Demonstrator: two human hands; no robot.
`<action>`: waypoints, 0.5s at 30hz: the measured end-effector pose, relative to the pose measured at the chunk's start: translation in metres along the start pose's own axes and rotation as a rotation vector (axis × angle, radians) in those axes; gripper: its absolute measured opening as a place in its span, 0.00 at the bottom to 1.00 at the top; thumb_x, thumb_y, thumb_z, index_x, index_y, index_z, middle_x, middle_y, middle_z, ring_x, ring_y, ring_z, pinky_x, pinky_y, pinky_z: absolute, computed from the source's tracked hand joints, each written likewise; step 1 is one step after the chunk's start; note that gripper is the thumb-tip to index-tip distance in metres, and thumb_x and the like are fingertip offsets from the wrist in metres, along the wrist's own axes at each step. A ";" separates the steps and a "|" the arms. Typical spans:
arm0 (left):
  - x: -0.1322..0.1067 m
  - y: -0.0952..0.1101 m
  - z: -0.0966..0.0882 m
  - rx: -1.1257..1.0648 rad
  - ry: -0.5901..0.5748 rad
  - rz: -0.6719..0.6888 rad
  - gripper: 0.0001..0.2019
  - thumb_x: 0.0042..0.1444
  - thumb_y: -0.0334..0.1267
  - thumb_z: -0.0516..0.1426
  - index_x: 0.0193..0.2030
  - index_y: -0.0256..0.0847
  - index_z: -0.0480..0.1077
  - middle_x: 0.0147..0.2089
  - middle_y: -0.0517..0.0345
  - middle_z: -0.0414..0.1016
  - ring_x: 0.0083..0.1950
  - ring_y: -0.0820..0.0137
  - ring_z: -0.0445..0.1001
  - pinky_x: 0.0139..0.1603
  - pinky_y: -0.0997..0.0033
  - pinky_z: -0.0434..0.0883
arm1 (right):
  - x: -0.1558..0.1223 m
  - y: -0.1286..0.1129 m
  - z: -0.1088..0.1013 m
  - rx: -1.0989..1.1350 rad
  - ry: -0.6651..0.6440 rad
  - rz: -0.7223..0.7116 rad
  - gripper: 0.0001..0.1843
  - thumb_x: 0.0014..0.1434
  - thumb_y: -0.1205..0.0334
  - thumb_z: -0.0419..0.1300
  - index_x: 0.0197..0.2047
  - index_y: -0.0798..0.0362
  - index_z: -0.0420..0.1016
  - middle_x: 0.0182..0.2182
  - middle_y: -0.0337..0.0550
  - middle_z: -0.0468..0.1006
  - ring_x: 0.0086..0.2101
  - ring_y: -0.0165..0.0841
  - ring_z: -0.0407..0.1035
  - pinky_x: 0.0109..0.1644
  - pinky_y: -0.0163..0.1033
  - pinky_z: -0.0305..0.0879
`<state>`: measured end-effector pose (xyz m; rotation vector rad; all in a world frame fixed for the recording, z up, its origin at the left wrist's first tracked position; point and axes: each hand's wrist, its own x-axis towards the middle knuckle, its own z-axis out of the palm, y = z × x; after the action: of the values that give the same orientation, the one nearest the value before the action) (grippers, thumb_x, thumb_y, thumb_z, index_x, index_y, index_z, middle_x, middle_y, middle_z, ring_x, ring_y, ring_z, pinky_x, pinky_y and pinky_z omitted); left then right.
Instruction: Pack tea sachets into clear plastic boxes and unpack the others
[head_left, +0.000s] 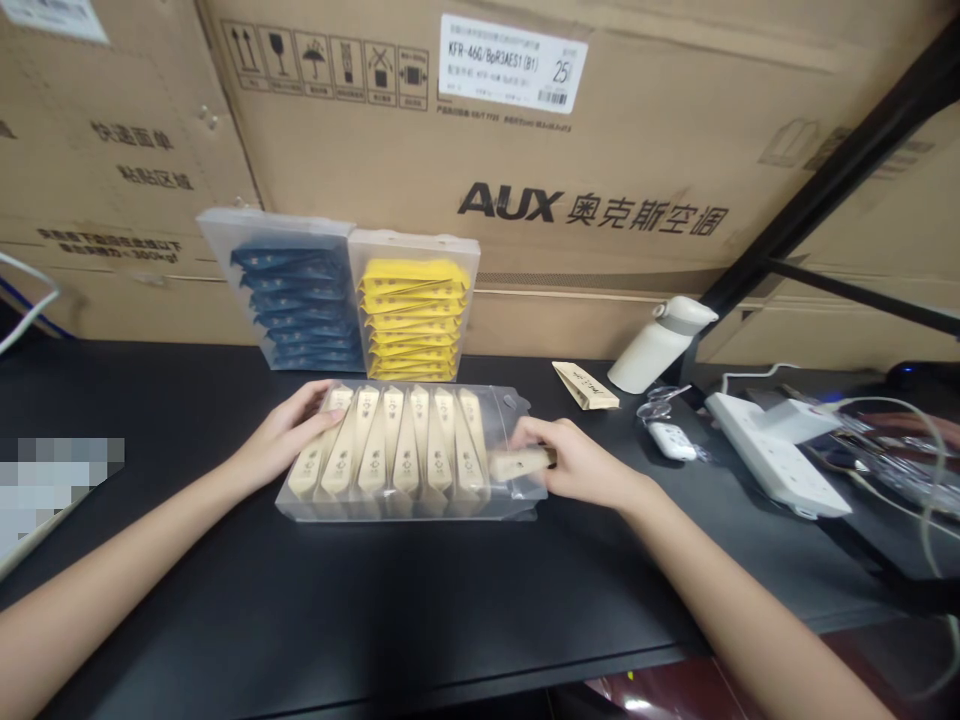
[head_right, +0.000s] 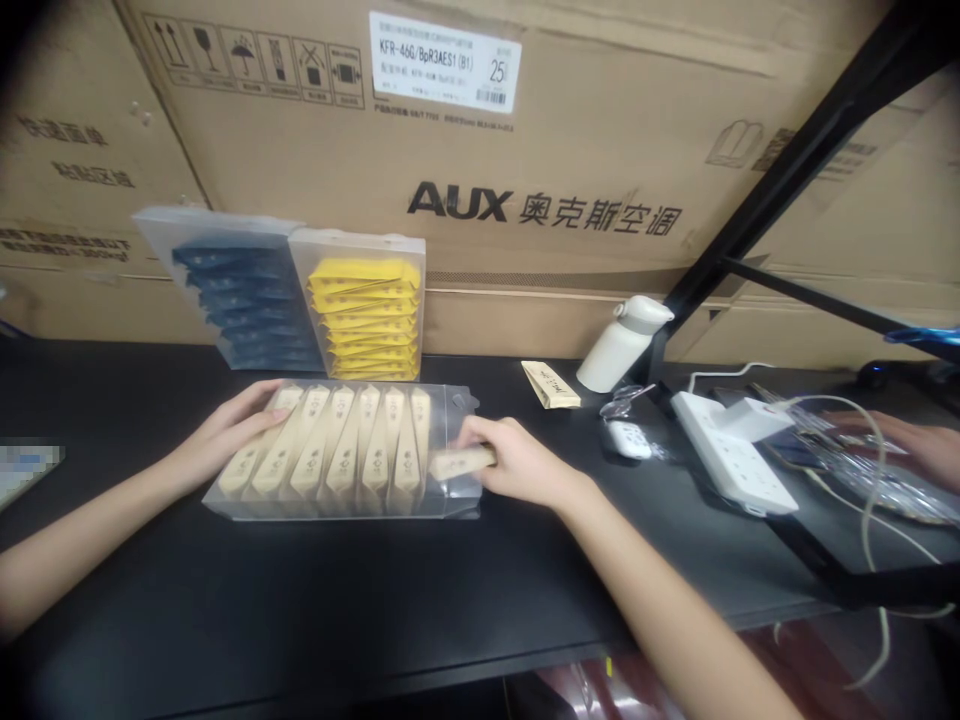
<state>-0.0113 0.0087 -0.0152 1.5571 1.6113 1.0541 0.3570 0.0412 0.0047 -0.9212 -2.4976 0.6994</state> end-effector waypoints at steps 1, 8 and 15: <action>0.000 0.000 0.000 0.003 0.001 0.000 0.25 0.52 0.55 0.59 0.54 0.44 0.69 0.59 0.51 0.78 0.66 0.48 0.69 0.65 0.54 0.66 | 0.000 0.001 0.000 0.004 0.007 -0.016 0.23 0.41 0.82 0.53 0.38 0.53 0.75 0.28 0.36 0.79 0.26 0.29 0.72 0.29 0.32 0.63; 0.000 -0.001 -0.001 -0.009 -0.011 0.010 0.26 0.52 0.55 0.59 0.54 0.43 0.69 0.59 0.51 0.78 0.64 0.49 0.70 0.64 0.55 0.68 | -0.001 0.009 -0.011 -0.086 -0.009 -0.200 0.20 0.57 0.75 0.57 0.46 0.46 0.82 0.53 0.44 0.79 0.58 0.43 0.69 0.65 0.59 0.56; 0.000 0.002 0.000 -0.012 0.019 0.023 0.25 0.51 0.53 0.59 0.52 0.41 0.71 0.56 0.49 0.80 0.61 0.49 0.74 0.61 0.56 0.71 | 0.005 0.013 0.014 0.158 0.215 -0.189 0.21 0.55 0.71 0.63 0.52 0.47 0.79 0.63 0.51 0.68 0.62 0.47 0.64 0.65 0.59 0.59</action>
<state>-0.0108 0.0088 -0.0137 1.5657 1.6006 1.0921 0.3526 0.0489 -0.0130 -0.6565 -2.2665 0.6851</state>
